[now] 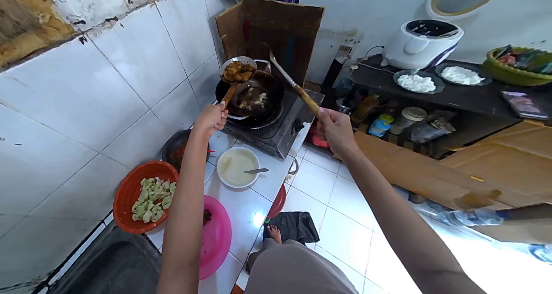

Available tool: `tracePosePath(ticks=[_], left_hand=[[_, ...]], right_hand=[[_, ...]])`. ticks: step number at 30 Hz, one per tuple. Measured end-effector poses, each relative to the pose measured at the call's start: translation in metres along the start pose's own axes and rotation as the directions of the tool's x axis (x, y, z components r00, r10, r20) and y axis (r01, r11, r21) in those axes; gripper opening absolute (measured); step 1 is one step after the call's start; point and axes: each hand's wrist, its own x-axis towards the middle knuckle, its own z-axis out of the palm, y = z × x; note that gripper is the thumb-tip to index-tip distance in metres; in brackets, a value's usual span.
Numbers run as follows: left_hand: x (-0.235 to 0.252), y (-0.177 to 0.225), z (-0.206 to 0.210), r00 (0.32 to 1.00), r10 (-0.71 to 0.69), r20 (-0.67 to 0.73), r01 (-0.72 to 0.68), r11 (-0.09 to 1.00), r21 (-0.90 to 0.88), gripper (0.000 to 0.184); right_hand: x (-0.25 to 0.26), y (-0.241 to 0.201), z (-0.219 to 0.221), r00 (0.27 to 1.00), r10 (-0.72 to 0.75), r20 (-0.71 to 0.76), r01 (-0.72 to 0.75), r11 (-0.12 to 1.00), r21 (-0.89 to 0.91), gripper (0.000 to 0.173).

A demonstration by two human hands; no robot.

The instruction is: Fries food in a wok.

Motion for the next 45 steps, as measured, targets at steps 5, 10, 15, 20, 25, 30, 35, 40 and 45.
tracePosePath(ticks=[5, 10, 15, 20, 25, 30, 35, 40, 45], left_hand=[[-0.016, 0.012, -0.006, 0.996, 0.088, -0.021, -0.088, 0.996, -0.007, 0.035], [-0.024, 0.014, -0.009, 0.993, 0.121, -0.018, -0.121, 0.993, 0.0, 0.035], [-0.017, 0.002, -0.007, 1.0, 0.007, -0.003, -0.007, 1.0, 0.01, 0.033], [-0.032, 0.023, -0.007, 0.996, 0.094, 0.001, -0.094, 0.994, 0.062, 0.033], [-0.028, 0.012, -0.002, 0.999, 0.024, 0.031, -0.025, 0.999, 0.03, 0.033], [-0.025, 0.004, 0.002, 0.999, 0.005, 0.04, -0.005, 1.0, 0.001, 0.033], [-0.037, 0.015, 0.001, 0.995, 0.092, 0.028, -0.093, 0.996, 0.008, 0.034], [-0.024, -0.001, 0.004, 0.999, 0.012, 0.047, -0.009, 0.997, -0.076, 0.033], [-0.019, -0.01, 0.008, 0.999, -0.003, 0.053, 0.009, 0.993, -0.117, 0.032]], right_hand=[[-0.009, -0.01, -0.015, 0.998, -0.009, -0.064, 0.02, 0.984, 0.175, 0.028], [-0.023, -0.015, -0.023, 0.994, 0.028, -0.109, -0.006, 0.98, 0.2, 0.031], [-0.028, -0.001, -0.028, 0.992, 0.065, -0.112, -0.04, 0.975, 0.218, 0.028], [-0.031, -0.007, -0.035, 0.989, 0.07, -0.128, -0.044, 0.979, 0.198, 0.03], [-0.038, 0.006, -0.031, 0.987, 0.083, -0.134, -0.052, 0.974, 0.222, 0.029], [-0.041, 0.005, -0.037, 0.987, 0.092, -0.133, -0.061, 0.975, 0.214, 0.028], [-0.044, -0.003, -0.037, 0.992, 0.01, -0.126, 0.014, 0.981, 0.192, 0.028], [-0.051, -0.005, -0.025, 0.992, -0.107, -0.071, 0.113, 0.99, 0.09, 0.028], [-0.049, 0.014, -0.013, 0.997, -0.083, 0.009, 0.082, 0.996, 0.025, 0.026]])
